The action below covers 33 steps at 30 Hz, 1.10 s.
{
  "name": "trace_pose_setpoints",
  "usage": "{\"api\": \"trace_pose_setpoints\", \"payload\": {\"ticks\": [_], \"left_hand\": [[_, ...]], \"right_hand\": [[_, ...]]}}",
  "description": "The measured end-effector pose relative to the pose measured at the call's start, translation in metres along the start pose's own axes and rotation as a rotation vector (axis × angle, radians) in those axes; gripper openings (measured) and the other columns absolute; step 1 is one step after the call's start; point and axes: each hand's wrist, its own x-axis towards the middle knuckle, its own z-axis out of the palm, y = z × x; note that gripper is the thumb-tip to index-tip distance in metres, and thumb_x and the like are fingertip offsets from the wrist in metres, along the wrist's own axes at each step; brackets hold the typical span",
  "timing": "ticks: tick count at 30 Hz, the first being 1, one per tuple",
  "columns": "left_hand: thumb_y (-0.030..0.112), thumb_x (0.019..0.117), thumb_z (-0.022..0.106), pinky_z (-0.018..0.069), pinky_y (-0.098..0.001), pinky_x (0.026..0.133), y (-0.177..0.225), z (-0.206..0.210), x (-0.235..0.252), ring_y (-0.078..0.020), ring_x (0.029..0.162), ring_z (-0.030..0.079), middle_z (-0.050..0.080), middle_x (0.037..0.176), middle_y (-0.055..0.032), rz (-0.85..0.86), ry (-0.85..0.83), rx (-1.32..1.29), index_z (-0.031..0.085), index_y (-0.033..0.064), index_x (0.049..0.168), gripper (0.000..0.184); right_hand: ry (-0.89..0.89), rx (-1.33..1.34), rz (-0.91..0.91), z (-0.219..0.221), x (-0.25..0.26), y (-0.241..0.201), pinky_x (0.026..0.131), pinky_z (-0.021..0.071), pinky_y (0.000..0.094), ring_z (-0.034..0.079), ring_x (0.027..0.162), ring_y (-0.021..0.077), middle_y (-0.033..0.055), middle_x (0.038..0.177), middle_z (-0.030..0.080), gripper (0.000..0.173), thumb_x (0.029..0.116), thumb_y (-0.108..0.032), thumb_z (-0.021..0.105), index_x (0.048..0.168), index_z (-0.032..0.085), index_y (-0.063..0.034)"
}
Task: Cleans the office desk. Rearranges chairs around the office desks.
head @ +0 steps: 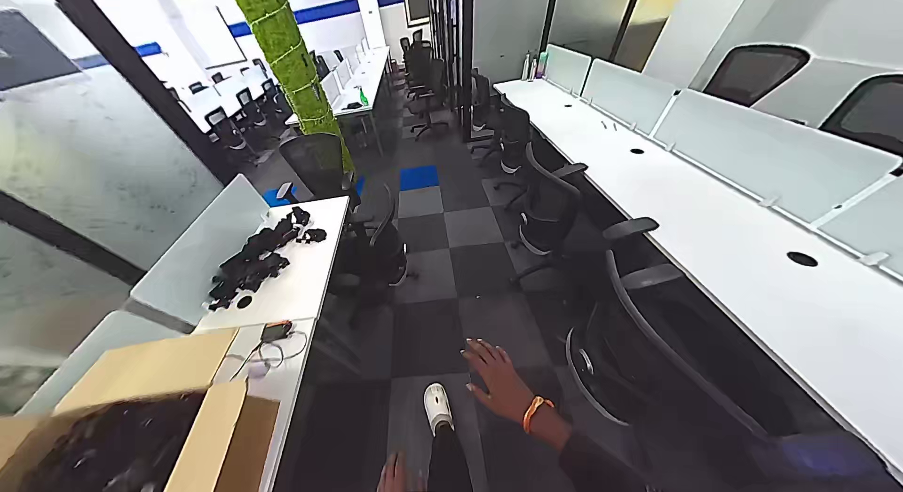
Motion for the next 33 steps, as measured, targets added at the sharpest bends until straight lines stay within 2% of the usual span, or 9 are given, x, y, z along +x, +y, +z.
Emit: {"api": "trace_pose_setpoints", "payload": {"ticks": [3,6,9,14,20,26,31,33], "left_hand": [[0.036,0.0936,0.066,0.036,-0.0614,0.117,0.053,-0.019,0.121,-0.0451,0.144,0.042,0.047,0.154,-0.0243,0.222,0.176,-0.079,0.056,0.0024,0.145,0.062],[0.035,0.0914,0.068,0.0372,-0.0621,0.116,0.08,-0.046,0.229,-0.0461,0.144,0.043,0.048,0.154,-0.0243,0.312,0.248,-0.144,0.058,0.0036,0.142,0.061],[0.037,0.0926,0.067,0.0383,-0.0595,0.116,0.104,-0.076,0.319,-0.0435,0.143,0.044,0.05,0.153,-0.0212,0.368,0.226,-0.148,0.059,0.0052,0.142,0.059],[0.034,0.0911,0.067,0.0355,-0.061,0.117,0.147,-0.1,0.447,-0.0432,0.143,0.045,0.051,0.152,-0.0194,0.466,0.113,-0.138,0.062,0.0067,0.14,0.056],[0.031,0.0917,0.07,0.0358,-0.0597,0.117,0.196,-0.085,0.576,-0.043,0.144,0.044,0.049,0.153,-0.0234,0.441,-0.031,-0.154,0.062,0.0046,0.14,0.055],[0.03,0.0926,0.07,0.0392,-0.0582,0.115,0.245,-0.077,0.676,-0.0421,0.141,0.047,0.049,0.152,-0.024,0.298,-0.047,-0.163,0.062,0.0033,0.139,0.054],[0.035,0.092,0.071,0.0384,-0.0607,0.115,0.273,-0.099,0.761,-0.0429,0.141,0.047,0.05,0.151,-0.0239,0.195,0.123,-0.173,0.063,0.0026,0.138,0.056],[0.036,0.0921,0.07,0.0382,-0.0617,0.115,0.279,-0.105,0.797,-0.0438,0.141,0.046,0.05,0.151,-0.0248,0.163,0.209,-0.193,0.062,0.002,0.137,0.057]], "right_hand": [[0.071,-0.011,0.003,-0.011,0.074,0.005,0.121,0.0244,0.0646,0.022,0.157,0.0318,0.0037,0.17,0.028,0.07,0.0955,-0.048,0.064,0.158,0.042,-0.0243],[0.103,0.009,0.063,-0.035,0.142,0.02,0.122,0.0234,0.0635,0.02,0.158,0.0312,0.004,0.171,0.025,0.072,0.095,-0.047,0.064,0.159,0.04,-0.0244],[0.187,0.052,0.146,-0.064,0.193,0.047,0.122,0.026,0.0628,0.023,0.157,0.0313,0.0044,0.17,0.029,0.072,0.0933,-0.047,0.066,0.157,0.043,-0.0233],[0.317,0.075,0.312,-0.104,0.243,0.111,0.119,0.031,0.063,0.03,0.154,0.0343,0.0085,0.167,0.035,0.071,0.0907,-0.045,0.071,0.153,0.05,-0.0183],[0.338,0.097,0.432,-0.117,0.321,0.211,0.116,0.0351,0.0625,0.036,0.151,0.0369,0.0117,0.163,0.04,0.072,0.0865,-0.04,0.076,0.15,0.053,-0.0156],[0.257,0.138,0.338,-0.172,0.448,0.296,0.116,0.0341,0.0633,0.035,0.151,0.0365,0.0112,0.164,0.039,0.069,0.0876,-0.038,0.076,0.15,0.055,-0.0169],[0.115,0.057,0.116,-0.227,0.576,0.329,0.119,0.0303,0.0629,0.029,0.155,0.033,0.0066,0.167,0.034,0.067,0.0927,-0.044,0.069,0.152,0.05,-0.0209],[0.113,0.035,0.028,-0.247,0.628,0.337,0.12,0.0302,0.0622,0.029,0.155,0.0323,0.006,0.167,0.035,0.066,0.0932,-0.047,0.067,0.152,0.051,-0.0205]]}}
